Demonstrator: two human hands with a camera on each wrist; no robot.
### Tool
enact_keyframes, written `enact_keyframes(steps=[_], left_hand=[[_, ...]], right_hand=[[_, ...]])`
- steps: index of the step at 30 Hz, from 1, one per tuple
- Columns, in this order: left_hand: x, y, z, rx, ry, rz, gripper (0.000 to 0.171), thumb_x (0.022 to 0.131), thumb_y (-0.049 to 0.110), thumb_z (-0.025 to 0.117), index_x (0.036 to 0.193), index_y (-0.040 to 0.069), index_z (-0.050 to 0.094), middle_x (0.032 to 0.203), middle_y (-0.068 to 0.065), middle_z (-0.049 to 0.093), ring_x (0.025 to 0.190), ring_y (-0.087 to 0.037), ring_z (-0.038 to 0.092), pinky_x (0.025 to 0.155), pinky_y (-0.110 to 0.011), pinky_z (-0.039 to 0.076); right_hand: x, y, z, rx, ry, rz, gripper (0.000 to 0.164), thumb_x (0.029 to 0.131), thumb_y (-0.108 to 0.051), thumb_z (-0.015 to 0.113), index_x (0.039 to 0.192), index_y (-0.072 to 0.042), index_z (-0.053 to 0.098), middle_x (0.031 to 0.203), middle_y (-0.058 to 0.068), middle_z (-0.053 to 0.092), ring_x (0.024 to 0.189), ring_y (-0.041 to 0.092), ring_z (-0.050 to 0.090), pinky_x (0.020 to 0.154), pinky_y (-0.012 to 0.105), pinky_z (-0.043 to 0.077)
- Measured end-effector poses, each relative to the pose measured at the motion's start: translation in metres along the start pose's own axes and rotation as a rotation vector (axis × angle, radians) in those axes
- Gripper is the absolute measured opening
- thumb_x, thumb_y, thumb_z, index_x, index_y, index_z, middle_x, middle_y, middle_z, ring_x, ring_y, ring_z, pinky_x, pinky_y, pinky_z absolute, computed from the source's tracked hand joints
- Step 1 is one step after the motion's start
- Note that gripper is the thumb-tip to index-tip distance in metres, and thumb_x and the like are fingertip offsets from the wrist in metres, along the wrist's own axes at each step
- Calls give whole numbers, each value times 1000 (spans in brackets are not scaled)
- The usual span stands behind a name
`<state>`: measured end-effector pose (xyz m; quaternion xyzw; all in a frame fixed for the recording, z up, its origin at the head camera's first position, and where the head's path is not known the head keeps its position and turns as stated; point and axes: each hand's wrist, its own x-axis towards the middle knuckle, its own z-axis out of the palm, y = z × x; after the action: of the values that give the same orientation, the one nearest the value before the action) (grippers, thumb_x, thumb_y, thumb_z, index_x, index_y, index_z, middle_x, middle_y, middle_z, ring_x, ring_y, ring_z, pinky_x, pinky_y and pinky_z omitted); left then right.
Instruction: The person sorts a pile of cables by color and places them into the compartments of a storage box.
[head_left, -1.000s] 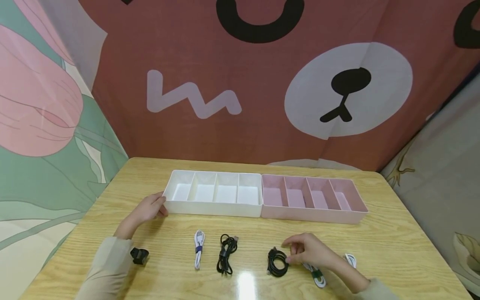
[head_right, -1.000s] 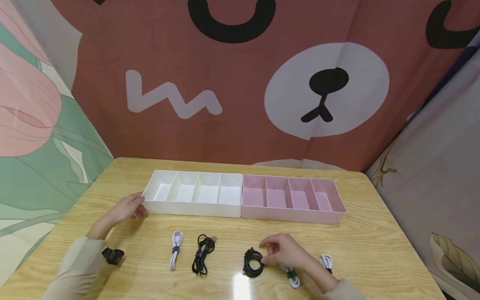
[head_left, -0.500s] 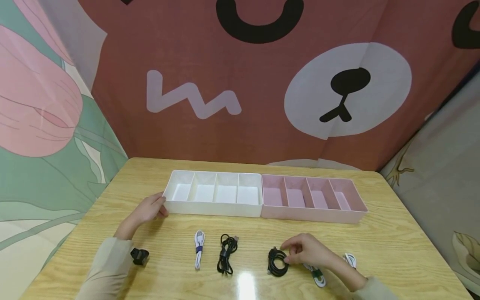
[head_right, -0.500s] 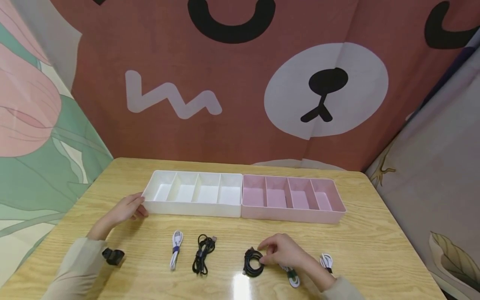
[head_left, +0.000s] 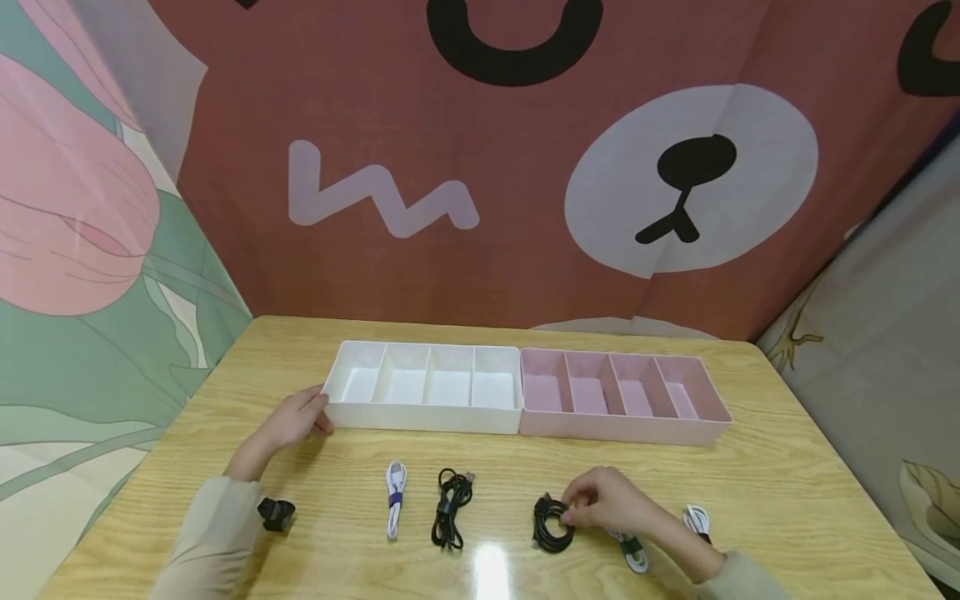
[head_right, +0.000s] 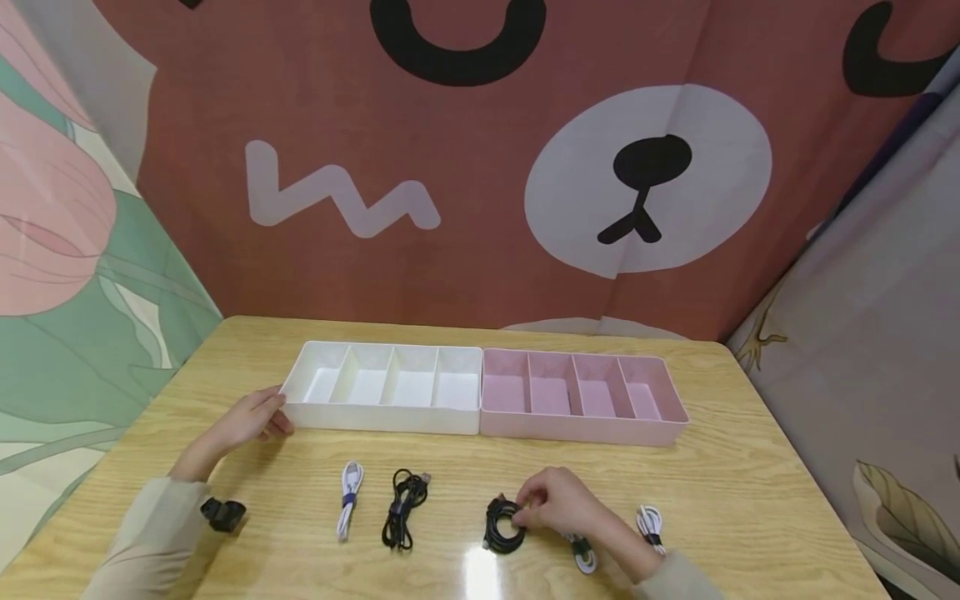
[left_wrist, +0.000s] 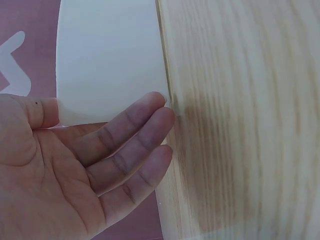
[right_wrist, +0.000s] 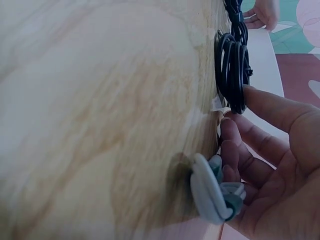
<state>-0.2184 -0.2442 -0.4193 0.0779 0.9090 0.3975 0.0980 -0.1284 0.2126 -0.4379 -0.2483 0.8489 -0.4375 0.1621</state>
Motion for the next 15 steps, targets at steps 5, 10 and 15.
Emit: enact_keyframes(steps=[5, 10, 15], left_hand=[[0, 0, 0, 0, 1, 1, 45, 98, 13, 26, 131, -18, 30, 72, -13, 61, 66, -26, 61, 55, -36, 47], [-1, 1, 0, 8, -2, -7, 45, 99, 14, 26, 131, -17, 30, 72, -13, 61, 67, -26, 61, 56, -37, 47], [0, 0, 0, 5, 0, -3, 45, 99, 14, 26, 131, -18, 30, 72, -13, 61, 67, -26, 61, 56, -37, 47]], right_hand=[[1, -1, 1, -25, 18, 20, 10, 74, -10, 73, 76, -2, 67, 57, -7, 53, 48, -2, 41, 44, 16, 33], [1, -3, 1, -22, 30, 37, 9, 73, -9, 73, 74, -2, 67, 58, -7, 55, 49, -1, 42, 44, 16, 34], [1, -4, 1, -25, 42, 53, 9, 72, -7, 73, 73, -2, 67, 58, -6, 55, 50, -1, 43, 44, 17, 35]])
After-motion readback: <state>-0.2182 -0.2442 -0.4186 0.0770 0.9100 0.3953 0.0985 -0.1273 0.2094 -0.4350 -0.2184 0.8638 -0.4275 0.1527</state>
